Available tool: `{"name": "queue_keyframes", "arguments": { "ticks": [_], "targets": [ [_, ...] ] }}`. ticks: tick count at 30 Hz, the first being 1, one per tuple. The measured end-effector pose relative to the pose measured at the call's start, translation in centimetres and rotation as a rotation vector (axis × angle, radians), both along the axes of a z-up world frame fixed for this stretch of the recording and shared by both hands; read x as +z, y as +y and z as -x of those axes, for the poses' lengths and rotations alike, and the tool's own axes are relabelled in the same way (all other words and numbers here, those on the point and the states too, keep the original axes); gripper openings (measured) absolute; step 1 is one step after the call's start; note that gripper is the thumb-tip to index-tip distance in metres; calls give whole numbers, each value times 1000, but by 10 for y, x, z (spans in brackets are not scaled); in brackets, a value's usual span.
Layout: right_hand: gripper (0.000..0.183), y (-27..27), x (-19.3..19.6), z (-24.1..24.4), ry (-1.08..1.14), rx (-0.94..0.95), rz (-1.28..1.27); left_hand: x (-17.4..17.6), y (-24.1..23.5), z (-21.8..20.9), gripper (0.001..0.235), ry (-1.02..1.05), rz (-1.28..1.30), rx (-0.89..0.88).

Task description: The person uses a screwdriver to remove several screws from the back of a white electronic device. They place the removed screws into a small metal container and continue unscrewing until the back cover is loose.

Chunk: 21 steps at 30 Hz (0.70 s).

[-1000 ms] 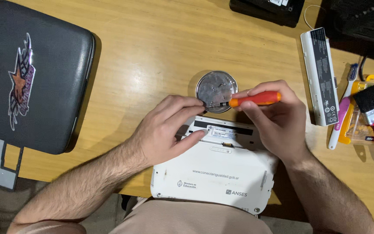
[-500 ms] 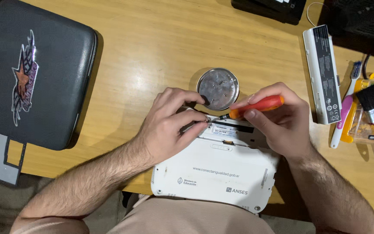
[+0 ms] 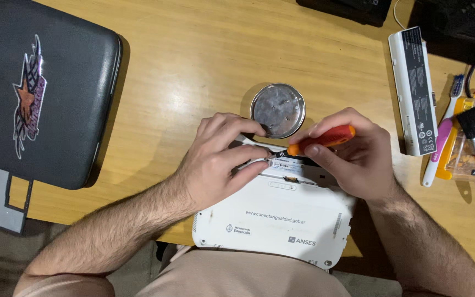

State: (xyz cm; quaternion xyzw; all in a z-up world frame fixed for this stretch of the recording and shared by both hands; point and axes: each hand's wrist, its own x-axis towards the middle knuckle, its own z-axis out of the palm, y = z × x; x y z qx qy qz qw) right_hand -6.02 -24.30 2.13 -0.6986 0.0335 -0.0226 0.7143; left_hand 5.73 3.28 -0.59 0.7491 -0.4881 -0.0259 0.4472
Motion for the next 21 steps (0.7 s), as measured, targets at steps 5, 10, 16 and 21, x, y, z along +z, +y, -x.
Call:
{"name": "queue_keyframes", "arguments": {
  "ticks": [5, 10, 16, 21],
  "targets": [
    [24, -2, -4, 1, -11, 11, -8, -1, -1, 0, 8, 19, 19, 15],
    [25, -1, -4, 1, -12, 16, 27, -1, -1, 0, 9, 3, 12, 17],
    [25, -4, -10, -1, -57, 14, 80, 0, 0, -1, 11, 32, 17, 23],
    [18, -4, 0, -1, -169, -46, 128, -11, 3, -3, 28, -62, 6, 4]
  ]
}}
